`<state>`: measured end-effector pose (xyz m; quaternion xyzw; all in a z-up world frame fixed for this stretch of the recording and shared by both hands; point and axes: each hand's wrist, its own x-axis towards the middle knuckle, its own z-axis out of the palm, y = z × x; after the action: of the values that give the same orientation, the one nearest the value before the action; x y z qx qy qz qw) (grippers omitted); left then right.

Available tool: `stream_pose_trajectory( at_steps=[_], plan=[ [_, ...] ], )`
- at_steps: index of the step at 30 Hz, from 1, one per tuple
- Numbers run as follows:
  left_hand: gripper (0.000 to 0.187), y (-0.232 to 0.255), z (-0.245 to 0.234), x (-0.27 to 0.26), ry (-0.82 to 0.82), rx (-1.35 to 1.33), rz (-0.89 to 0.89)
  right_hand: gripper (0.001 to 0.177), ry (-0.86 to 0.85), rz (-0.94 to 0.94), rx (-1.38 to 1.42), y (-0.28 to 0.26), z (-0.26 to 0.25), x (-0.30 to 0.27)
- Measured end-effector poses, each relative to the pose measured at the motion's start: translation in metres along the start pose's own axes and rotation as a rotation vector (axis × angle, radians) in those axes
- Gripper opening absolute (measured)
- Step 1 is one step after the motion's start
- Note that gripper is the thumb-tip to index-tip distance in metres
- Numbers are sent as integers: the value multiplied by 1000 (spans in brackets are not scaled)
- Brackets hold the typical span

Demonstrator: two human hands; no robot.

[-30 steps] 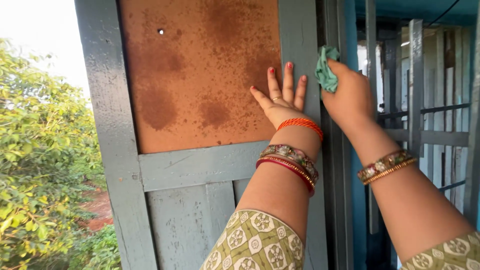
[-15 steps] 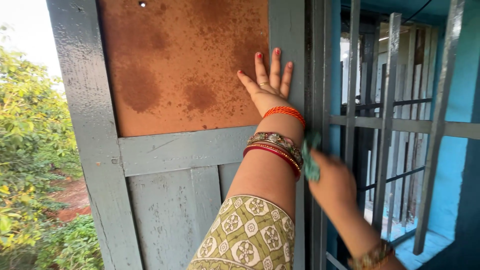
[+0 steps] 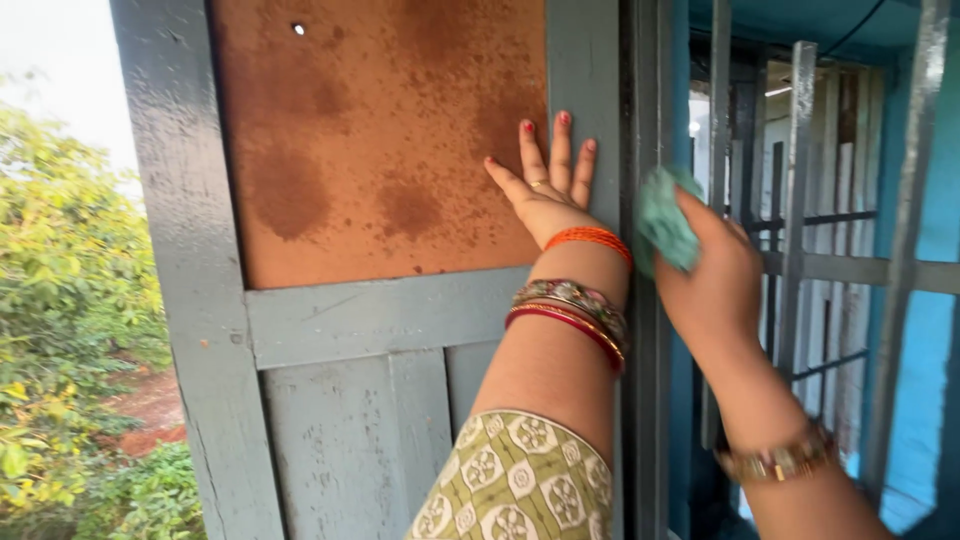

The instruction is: Cleaning a wooden window frame and glass using a spray bottle and a cloth.

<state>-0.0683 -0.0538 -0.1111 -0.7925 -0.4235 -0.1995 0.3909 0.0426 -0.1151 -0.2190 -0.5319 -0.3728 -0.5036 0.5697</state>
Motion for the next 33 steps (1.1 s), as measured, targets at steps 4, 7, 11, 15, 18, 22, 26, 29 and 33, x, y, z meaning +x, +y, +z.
stream_pose_trajectory(
  at_steps=[4, 7, 11, 15, 18, 22, 26, 29, 33],
  plan=[
    [112, 3, 0, 6, -36, -65, 16, 69, -83, -93, 218, 7, 41, 24],
    [106, 5, 1, 7, -58, 21, -3, 63, -33, -63, 345, 21, 53, 3],
    [106, 6, -2, 9, -66, -79, 14, 61, -17, 16, 170, 26, 49, -38],
    [111, 17, -3, 4, -83, -56, 23, 30, -62, 90, 70, 61, 57, -88],
    [116, 25, -3, 0, -91, -24, 17, 18, -118, 198, 53, 56, 54, -100],
    [124, 25, -7, -3, -95, 22, -17, 100, -598, 418, 160, -55, 67, 29],
    [133, 26, 9, -3, -132, 89, -77, 136, -824, 538, -9, -142, 50, 78],
    [140, 27, 11, 0, -142, 157, -117, 124, -819, 555, 7, -123, 14, -8],
    [150, 34, 5, 2, -138, 240, -157, 101, -791, 596, 9, -15, -14, -201]
  ],
)
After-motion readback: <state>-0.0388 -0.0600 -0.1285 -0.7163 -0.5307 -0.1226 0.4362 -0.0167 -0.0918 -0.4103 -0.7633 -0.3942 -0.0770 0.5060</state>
